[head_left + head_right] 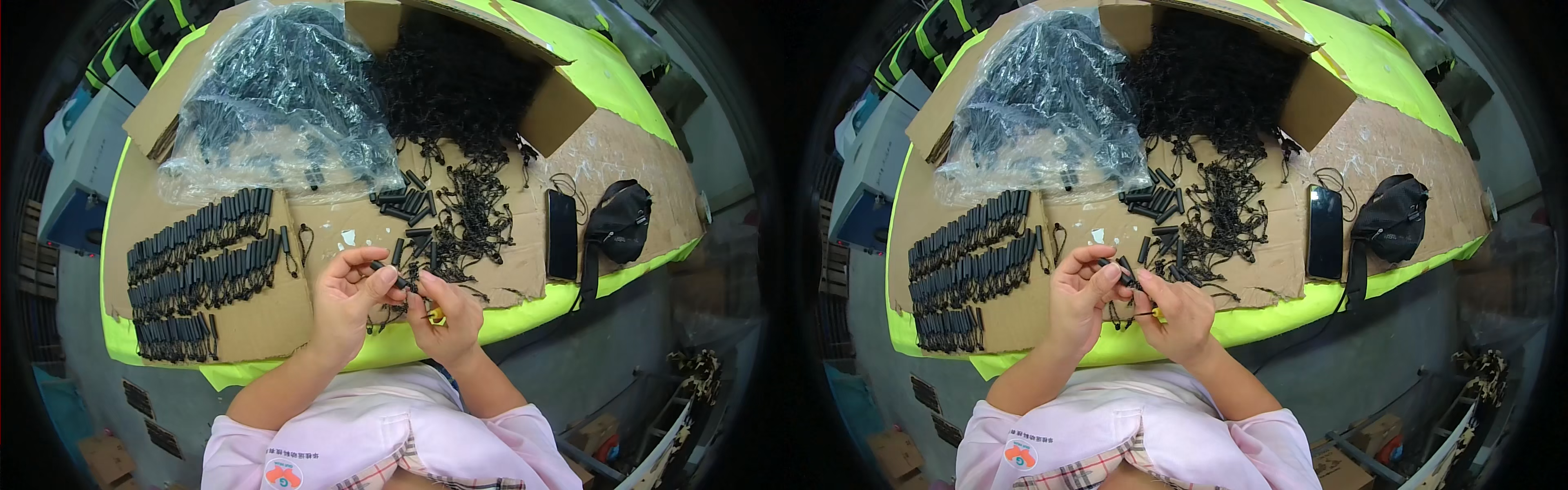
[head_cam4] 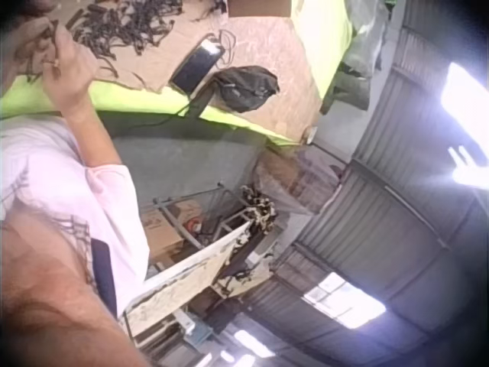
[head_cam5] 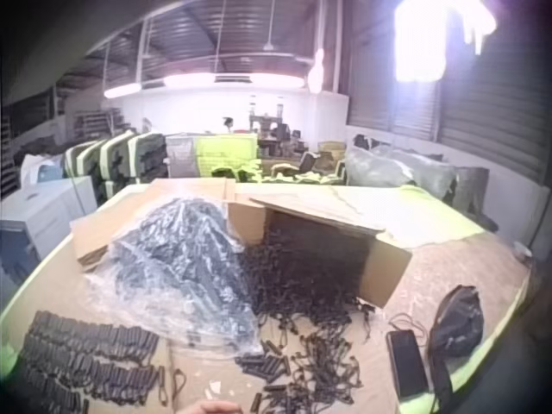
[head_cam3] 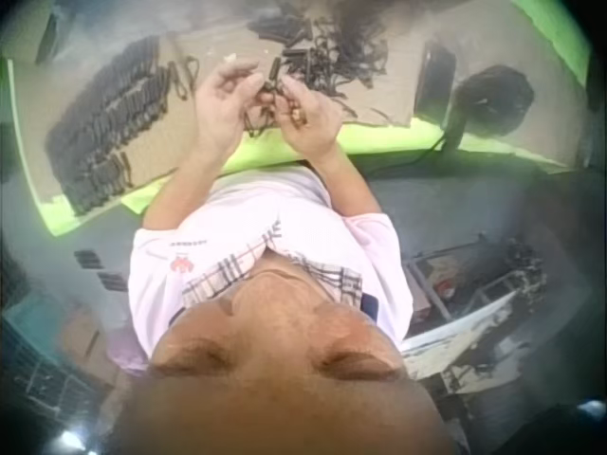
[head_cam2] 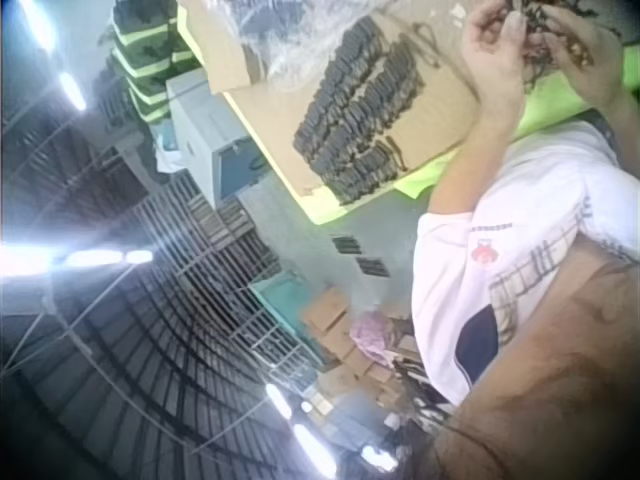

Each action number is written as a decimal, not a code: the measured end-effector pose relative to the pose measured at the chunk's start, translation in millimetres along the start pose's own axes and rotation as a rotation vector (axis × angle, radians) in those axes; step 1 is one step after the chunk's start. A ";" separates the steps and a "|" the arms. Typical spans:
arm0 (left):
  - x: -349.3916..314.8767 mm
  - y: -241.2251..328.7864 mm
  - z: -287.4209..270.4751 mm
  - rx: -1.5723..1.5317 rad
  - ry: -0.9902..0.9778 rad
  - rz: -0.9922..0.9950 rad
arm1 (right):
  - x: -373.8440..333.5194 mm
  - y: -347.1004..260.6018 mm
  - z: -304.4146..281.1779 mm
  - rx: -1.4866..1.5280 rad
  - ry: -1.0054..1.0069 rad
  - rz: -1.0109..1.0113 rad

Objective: The person assembles zipper pulls by threading cord loops through small plastic sleeves using a pointed tool and arranging the completed pulls in rows on cardboard.

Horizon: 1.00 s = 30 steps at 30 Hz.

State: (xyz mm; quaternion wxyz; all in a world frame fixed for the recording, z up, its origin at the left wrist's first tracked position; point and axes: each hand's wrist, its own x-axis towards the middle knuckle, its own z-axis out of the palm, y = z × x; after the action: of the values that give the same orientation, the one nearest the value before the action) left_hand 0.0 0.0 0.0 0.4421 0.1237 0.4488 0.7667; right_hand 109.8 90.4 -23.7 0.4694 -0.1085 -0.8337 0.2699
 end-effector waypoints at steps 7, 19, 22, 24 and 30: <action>-6.2 -6.1 -3.2 0.079 0.032 0.139 | 3.2 -7.7 3.0 -0.065 0.057 -0.120; -12.2 -7.1 -8.9 0.217 -0.043 0.173 | -5.9 -17.4 0.9 0.881 -0.195 0.743; -6.2 -9.7 -14.6 0.136 -0.015 0.115 | -4.2 -21.7 2.7 0.730 -0.190 0.771; -2.5 -7.6 -15.9 0.035 0.016 0.051 | 2.2 -23.0 -2.7 0.226 -0.242 0.390; -0.8 -10.0 -15.1 -0.129 0.134 0.110 | -6.2 -19.4 4.4 -0.076 -0.228 0.048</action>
State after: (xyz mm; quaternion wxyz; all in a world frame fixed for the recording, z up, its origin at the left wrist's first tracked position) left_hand -2.7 -7.3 -16.3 0.3752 0.0679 0.4199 0.8236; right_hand 110.8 70.0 -19.4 0.3605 -0.1146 -0.8885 0.2598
